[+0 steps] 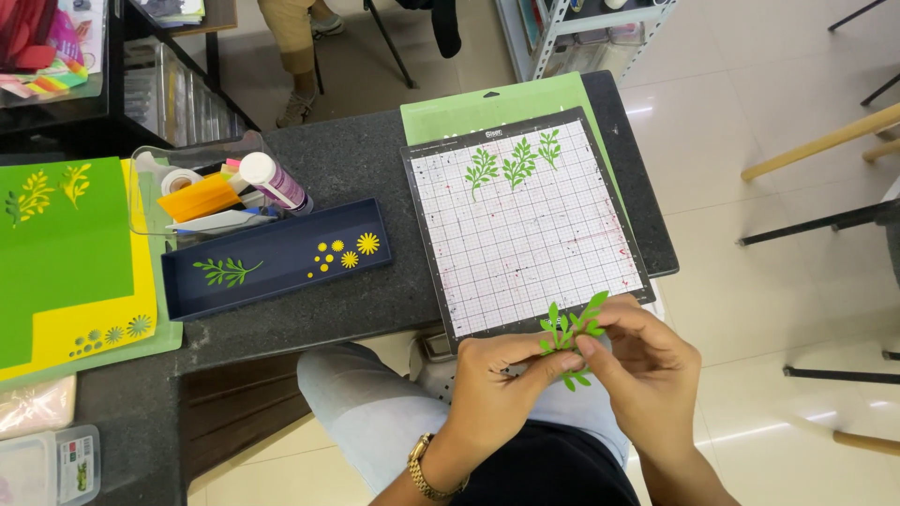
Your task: Peeling green leaf-shaped paper cutouts from a sticky cutting mat and placing them into a blue tray.
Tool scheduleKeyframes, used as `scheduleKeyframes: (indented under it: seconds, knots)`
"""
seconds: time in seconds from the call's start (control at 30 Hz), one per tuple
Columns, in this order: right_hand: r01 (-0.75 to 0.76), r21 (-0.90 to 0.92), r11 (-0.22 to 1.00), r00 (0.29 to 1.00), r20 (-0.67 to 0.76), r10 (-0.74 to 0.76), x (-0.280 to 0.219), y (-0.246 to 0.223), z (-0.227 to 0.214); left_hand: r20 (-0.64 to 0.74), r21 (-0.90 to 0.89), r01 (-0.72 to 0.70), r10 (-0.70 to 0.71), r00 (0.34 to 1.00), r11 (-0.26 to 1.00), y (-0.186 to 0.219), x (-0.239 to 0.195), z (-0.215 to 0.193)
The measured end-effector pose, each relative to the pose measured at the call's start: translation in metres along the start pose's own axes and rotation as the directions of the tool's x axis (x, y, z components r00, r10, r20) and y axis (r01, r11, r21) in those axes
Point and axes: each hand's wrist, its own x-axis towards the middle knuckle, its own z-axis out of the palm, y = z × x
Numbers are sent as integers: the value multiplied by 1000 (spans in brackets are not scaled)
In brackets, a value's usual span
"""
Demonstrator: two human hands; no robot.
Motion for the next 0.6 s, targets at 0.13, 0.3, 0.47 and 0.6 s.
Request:
scheduleKeyframes:
  seconds: [0.13, 0.3, 0.47, 0.6]
  knots:
    - [-25, -26, 999, 999, -25, 24, -1, 4, -1, -12, -36, 5, -6, 1000, 999, -10, -1, -1]
    - [-55, 45, 997, 998, -32, 57, 4, 7, -2, 238, -383, 278, -197, 951, 881, -9, -1, -8]
    - [70, -102, 992, 993, 103, -59, 11, -1, 1, 112, -282, 223, -199, 974, 933, -22, -2, -6]
    - [17, -134, 991, 977, 212, 12, 8, 21, -8, 1, -221, 216, -222, 975, 951, -39, -6, -25]
